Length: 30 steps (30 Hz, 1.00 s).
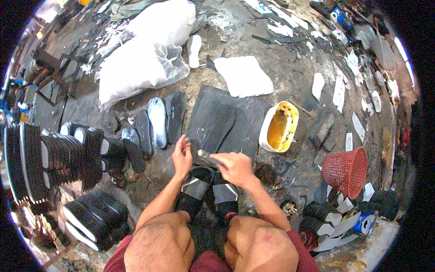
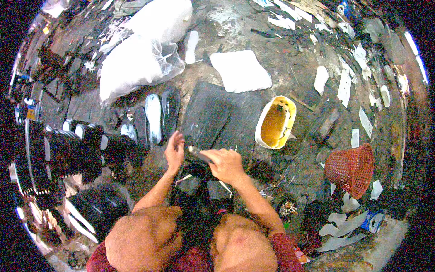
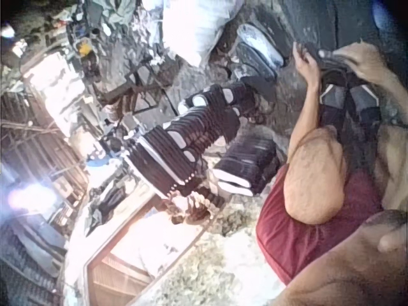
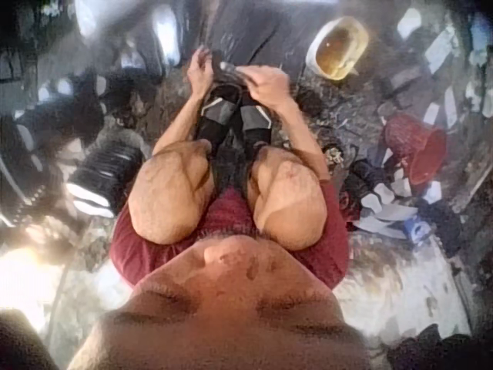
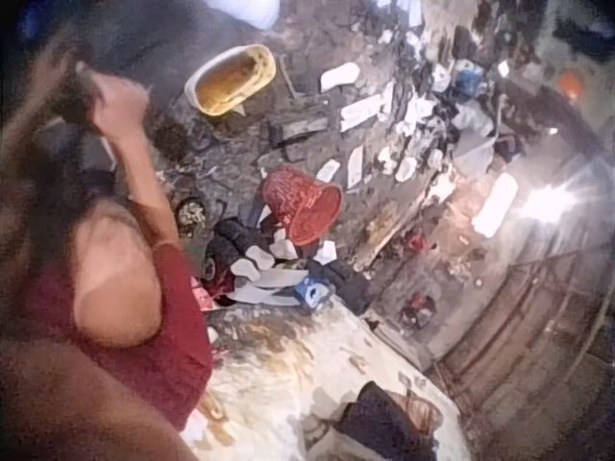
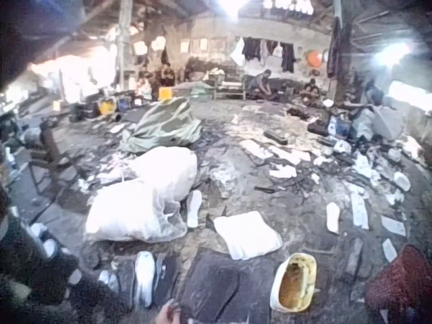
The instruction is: The person assembles footwear by applying adhesive to black soles and attaching white insoles. They handle multiple soles and insoles, apply glue with a small tool, and stack the finished pairs.
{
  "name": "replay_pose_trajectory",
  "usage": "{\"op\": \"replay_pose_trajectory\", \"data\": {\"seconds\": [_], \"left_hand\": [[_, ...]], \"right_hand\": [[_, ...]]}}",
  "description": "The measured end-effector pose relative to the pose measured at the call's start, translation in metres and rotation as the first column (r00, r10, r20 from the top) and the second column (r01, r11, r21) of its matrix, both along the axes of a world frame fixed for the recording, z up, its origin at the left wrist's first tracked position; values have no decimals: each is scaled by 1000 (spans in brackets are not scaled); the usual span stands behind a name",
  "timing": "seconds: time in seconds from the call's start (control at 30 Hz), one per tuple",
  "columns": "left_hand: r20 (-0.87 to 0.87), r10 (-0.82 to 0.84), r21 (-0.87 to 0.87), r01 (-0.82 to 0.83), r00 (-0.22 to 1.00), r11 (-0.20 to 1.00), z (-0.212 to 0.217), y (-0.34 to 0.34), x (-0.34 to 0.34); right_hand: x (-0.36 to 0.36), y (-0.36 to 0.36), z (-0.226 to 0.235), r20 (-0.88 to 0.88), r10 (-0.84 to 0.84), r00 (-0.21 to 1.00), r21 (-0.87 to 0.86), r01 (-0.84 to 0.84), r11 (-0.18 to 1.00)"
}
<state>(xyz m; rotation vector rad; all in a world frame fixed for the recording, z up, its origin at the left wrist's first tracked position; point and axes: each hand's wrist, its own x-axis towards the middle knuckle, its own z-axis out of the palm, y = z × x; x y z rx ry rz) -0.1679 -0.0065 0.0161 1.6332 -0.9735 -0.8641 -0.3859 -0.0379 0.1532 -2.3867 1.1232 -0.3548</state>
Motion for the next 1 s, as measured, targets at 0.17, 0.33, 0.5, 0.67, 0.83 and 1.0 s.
{"op": "replay_pose_trajectory", "data": {"seconds": [0.17, 0.33, 0.5, 0.67, 0.83, 1.0], "left_hand": [[361, -423, 16, 448, 831, 894, 13, 6, -31], [482, -175, -59, 232, 858, 971, 15, -7, -23], [734, -31, 31, 12, 678, 999, 16, -26, 44], [752, -201, 299, -52, 628, 953, 22, -37, 67], [753, -226, 414, -178, 618, 892, 33, -51, 64], [728, -141, 309, -137, 671, 941, 33, -56, 54]], "right_hand": [[-95, -14, 49, 416, -649, 637, 102, 677, 729], [-163, -24, 1, 407, -911, 62, 617, 717, 324], [-147, -22, -17, 415, -873, 255, -293, 946, 137], [-48, -126, 2, 592, -559, 580, -54, 721, 691], [33, -241, -72, -123, -666, 736, -112, 656, 746], [30, -262, -110, -177, -630, 756, -80, 627, 775]]}}
